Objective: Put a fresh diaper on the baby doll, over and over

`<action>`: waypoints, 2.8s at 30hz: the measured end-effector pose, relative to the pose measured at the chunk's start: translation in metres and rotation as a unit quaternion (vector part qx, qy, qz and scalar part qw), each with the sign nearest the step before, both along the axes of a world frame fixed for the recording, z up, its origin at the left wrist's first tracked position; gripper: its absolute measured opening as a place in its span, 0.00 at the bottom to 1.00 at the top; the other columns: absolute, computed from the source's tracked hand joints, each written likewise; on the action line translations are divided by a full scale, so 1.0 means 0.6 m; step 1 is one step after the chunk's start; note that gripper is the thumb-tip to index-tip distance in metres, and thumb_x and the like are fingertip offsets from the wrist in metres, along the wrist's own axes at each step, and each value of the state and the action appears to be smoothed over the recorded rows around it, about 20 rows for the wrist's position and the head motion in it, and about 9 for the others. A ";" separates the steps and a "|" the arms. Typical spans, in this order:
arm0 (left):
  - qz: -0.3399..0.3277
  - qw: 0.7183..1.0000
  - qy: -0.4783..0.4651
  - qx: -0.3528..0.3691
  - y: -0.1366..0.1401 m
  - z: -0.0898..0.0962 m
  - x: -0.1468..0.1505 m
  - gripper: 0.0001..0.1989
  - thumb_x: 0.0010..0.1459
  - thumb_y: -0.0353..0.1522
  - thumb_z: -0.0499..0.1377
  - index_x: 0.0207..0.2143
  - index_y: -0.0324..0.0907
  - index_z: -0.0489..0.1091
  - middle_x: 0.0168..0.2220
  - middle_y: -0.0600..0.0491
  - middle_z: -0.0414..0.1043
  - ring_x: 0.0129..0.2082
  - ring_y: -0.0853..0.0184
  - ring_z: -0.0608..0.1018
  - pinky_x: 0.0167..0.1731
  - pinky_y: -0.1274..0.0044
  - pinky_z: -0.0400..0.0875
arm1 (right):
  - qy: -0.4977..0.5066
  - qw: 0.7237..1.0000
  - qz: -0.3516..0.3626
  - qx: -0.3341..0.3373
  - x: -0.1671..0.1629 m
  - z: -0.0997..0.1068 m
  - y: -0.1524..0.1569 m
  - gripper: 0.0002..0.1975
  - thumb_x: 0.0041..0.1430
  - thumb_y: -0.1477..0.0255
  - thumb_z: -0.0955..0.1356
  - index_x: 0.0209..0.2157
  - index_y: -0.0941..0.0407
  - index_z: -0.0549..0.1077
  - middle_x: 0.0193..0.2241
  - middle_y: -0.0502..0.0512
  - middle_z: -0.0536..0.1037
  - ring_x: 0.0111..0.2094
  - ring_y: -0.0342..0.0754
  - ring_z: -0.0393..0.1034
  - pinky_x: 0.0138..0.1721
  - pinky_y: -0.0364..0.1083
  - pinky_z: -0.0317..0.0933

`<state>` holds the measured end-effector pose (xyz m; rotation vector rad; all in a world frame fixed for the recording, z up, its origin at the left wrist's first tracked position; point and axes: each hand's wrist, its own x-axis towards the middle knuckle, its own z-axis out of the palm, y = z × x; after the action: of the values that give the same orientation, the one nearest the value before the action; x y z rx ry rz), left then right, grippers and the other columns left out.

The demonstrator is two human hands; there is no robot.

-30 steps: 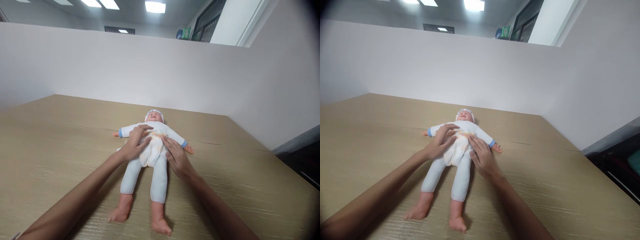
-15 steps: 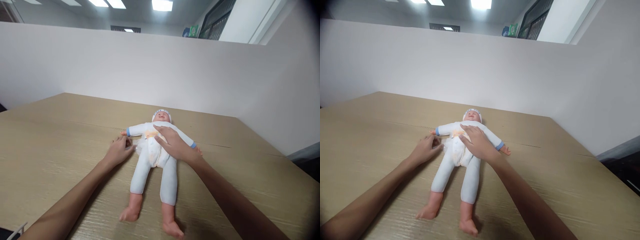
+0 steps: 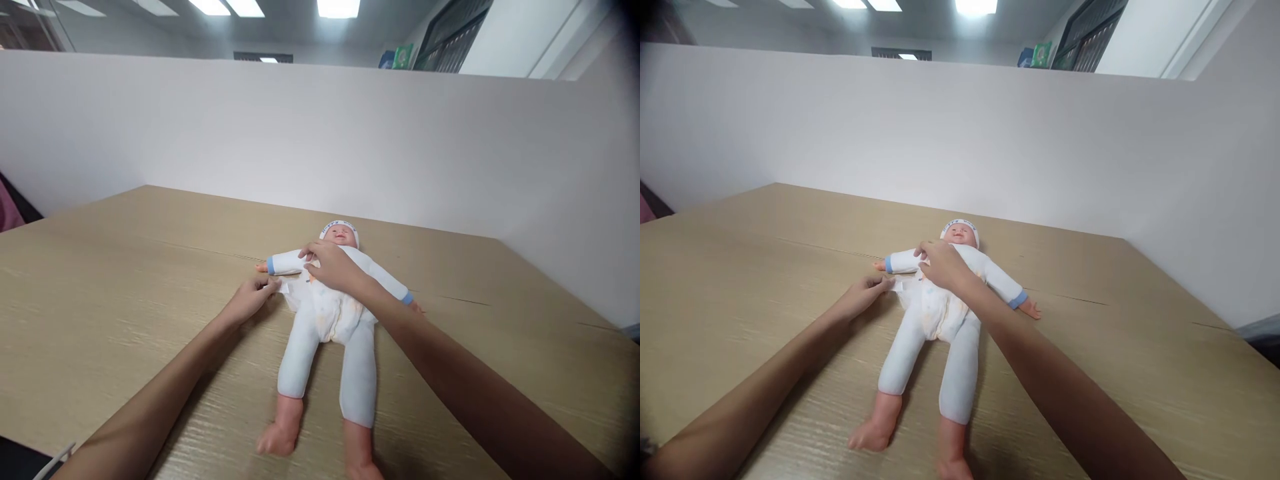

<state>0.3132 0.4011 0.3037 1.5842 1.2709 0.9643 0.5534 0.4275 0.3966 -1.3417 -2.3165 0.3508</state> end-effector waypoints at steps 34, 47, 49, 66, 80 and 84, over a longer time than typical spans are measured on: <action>-0.095 0.973 -0.189 0.097 0.011 0.039 0.159 0.32 0.75 0.58 0.46 0.29 0.44 0.66 0.27 0.56 0.59 0.31 0.64 0.63 0.36 0.70 0.60 | 0.158 0.986 -0.043 -0.028 0.076 -0.017 -0.079 0.23 0.73 0.51 0.67 0.29 0.52 0.72 0.29 0.48 0.73 0.33 0.48 0.66 0.38 0.49 0.59; -0.089 0.967 -0.214 0.111 0.011 -0.011 0.139 0.21 0.67 0.51 0.65 0.51 0.46 0.73 0.33 0.58 0.61 0.32 0.67 0.64 0.35 0.75 0.61 | 0.169 0.981 -0.090 -0.038 0.064 -0.027 -0.075 0.16 0.68 0.62 0.68 0.27 0.51 0.65 0.25 0.45 0.65 0.29 0.47 0.60 0.33 0.48 0.53; -0.089 0.966 -0.214 0.112 0.013 -0.011 0.139 0.20 0.67 0.51 0.65 0.49 0.45 0.74 0.33 0.58 0.62 0.32 0.67 0.64 0.35 0.75 0.61 | 0.163 0.981 -0.103 -0.032 0.062 -0.028 -0.075 0.16 0.68 0.63 0.68 0.27 0.51 0.64 0.25 0.44 0.65 0.29 0.47 0.60 0.33 0.48 0.53; -0.033 0.977 -0.168 0.130 0.008 0.004 0.138 0.18 0.66 0.49 0.67 0.46 0.44 0.77 0.38 0.54 0.71 0.33 0.67 0.68 0.36 0.74 0.64 | 0.182 0.974 -0.130 0.029 0.068 -0.034 -0.083 0.10 0.60 0.74 0.68 0.43 0.49 0.69 0.29 0.46 0.69 0.32 0.51 0.69 0.36 0.50 0.63; -0.284 0.897 0.229 0.251 -0.160 0.062 0.039 0.15 0.77 0.44 0.54 0.40 0.47 0.74 0.41 0.50 0.79 0.45 0.56 0.71 0.52 0.62 0.62 | 0.047 0.995 -0.004 -0.086 0.092 -0.067 -0.344 0.02 0.72 0.69 0.70 0.40 0.50 0.75 0.40 0.52 0.83 0.42 0.53 0.77 0.45 0.51 0.68; -0.215 0.929 0.238 0.186 -0.158 0.059 0.062 0.21 0.71 0.53 0.59 0.38 0.46 0.67 0.37 0.51 0.74 0.43 0.56 0.71 0.48 0.65 0.63 | 0.079 0.990 -0.092 -0.075 0.098 -0.082 -0.326 0.02 0.72 0.68 0.69 0.41 0.51 0.73 0.34 0.50 0.81 0.35 0.50 0.77 0.38 0.48 0.64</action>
<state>0.3506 0.3064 0.3391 2.3808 1.0033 0.5744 0.6123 0.2317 0.3477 -1.5274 -2.0532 0.5604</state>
